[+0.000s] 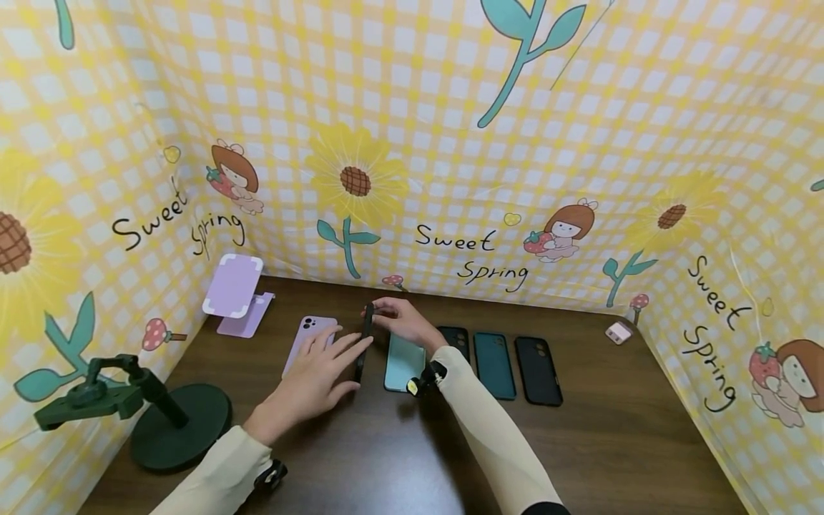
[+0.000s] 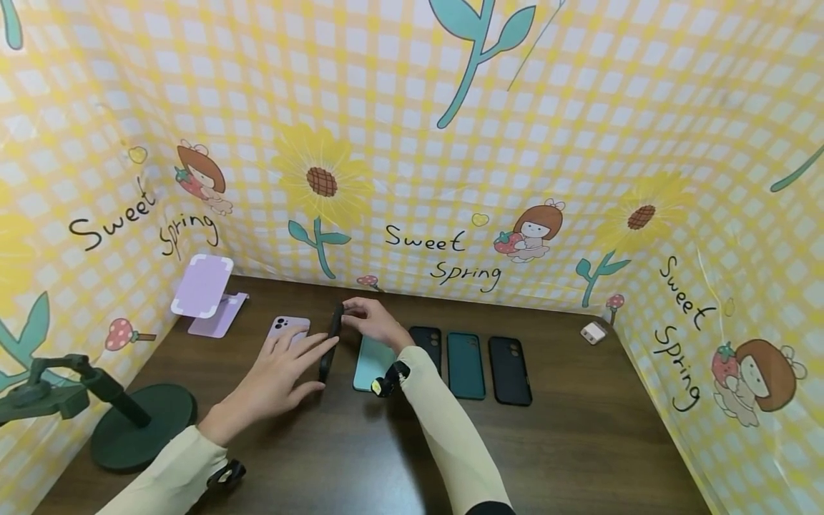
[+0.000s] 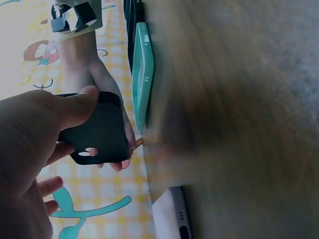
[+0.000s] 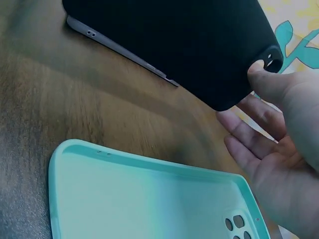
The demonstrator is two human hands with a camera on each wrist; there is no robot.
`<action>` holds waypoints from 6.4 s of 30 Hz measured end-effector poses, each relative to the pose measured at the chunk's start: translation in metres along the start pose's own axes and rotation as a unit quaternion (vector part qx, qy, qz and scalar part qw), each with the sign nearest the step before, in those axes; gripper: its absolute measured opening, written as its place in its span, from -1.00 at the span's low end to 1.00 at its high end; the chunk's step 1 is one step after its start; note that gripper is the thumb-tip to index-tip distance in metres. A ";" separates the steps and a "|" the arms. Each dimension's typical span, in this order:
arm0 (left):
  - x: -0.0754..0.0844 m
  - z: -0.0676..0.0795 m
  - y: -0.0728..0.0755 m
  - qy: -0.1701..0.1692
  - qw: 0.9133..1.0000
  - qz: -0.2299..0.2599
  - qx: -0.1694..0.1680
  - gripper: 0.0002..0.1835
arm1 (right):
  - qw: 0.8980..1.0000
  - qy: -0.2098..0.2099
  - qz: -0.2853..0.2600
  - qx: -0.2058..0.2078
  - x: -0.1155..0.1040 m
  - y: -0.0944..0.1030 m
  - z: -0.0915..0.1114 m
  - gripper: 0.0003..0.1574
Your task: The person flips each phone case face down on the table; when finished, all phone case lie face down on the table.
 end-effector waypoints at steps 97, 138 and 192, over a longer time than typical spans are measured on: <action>0.039 -0.027 -0.081 0.110 0.979 0.107 -0.134 -0.84 | 0.959 -0.055 0.278 0.009 0.051 0.063 0.059 -0.59; 0.038 -0.026 -0.030 0.049 0.986 0.150 0.046 -0.82 | 0.977 -0.005 -0.181 0.112 0.052 0.081 0.071 -0.39; 0.060 -0.047 -0.011 -0.093 0.978 0.182 -0.052 -0.09 | 0.954 -0.023 -0.280 -0.101 0.032 0.028 0.069 -0.19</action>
Point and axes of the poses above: each hand's wrist, its own z-axis away from the middle knuckle, its own y-axis out of the back of the hand, x = y × z, the point moved 10 cm from there along -z, towards the middle knuckle, and after that the axes turned 5 degrees about -z, right-handed, at the moved point
